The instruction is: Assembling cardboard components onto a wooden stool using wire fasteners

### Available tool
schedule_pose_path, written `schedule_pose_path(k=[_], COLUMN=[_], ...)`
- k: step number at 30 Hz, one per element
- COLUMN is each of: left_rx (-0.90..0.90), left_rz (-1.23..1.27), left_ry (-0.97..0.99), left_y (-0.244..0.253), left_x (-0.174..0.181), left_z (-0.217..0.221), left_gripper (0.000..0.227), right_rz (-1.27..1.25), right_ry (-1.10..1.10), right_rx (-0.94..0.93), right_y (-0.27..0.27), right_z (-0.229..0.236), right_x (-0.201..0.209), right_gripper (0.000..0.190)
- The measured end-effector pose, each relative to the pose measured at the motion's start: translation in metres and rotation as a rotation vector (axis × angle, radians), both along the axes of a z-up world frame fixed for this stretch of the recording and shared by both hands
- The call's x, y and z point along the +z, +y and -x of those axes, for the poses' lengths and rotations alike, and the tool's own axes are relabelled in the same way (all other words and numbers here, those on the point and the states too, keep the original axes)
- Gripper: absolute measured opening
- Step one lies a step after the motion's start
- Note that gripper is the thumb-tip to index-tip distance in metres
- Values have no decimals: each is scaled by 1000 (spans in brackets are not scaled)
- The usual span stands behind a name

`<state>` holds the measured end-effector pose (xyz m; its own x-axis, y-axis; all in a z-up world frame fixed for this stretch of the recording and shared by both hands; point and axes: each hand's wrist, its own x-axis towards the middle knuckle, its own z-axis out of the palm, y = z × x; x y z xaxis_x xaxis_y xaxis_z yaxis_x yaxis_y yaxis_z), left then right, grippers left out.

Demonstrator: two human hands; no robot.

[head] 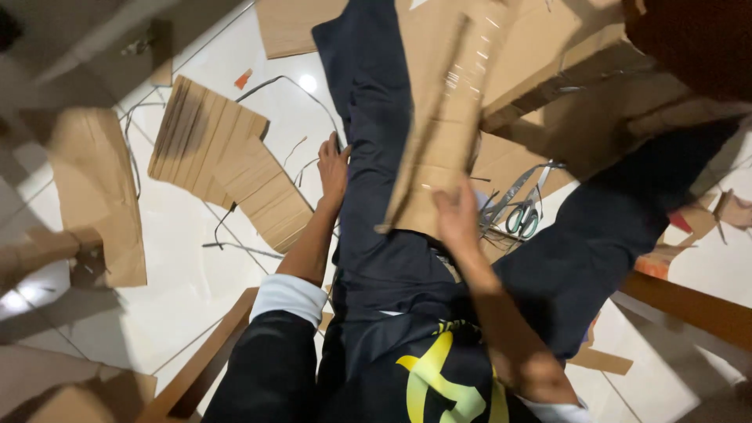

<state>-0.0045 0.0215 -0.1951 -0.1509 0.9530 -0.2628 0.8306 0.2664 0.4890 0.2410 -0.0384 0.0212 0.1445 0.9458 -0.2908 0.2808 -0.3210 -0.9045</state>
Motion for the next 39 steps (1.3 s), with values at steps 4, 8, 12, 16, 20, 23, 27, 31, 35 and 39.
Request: schedule_pose_path(k=[4,8,12,16,20,23,27,31,35,39], left_rx=[2,156,154,289,490,164,-324,-600,-558,-556], left_rz=[-257,-361,-503,-331,-537,-718,-520,-282,-269,-457], left_ry=[76,20,214,-258,-372,-458,-185,512,733,689], left_y=[-46,-53,-22,-1,54,101,123,131,133,139], left_x=[-36,-58,-38,-36,88,175,133,41,-30,-44], left_z=[-31,-32,3,18,-18,-73,-132,-163,-168,-167], left_gripper=[35,44,48,43,14,15,20,15,13,11], right_rz=[-74,-302,-425,-325,58,149,38,-26,37,-55], right_ry=[160,244,85,-364,-494,-459,-428,-377,-278,-371], right_rx=[56,323,238,204,341,255,102,76,83,56], right_y=[24,41,57,50,0,2,21,12,5,12], right_z=[80,129,73,-45,-158,-178,-131,-111,-117,-141], right_x=[43,65,26,-60,-161,-183,-166,-201,-198,-193], right_gripper=[48,74,56,30,25,21,17,15,15,13])
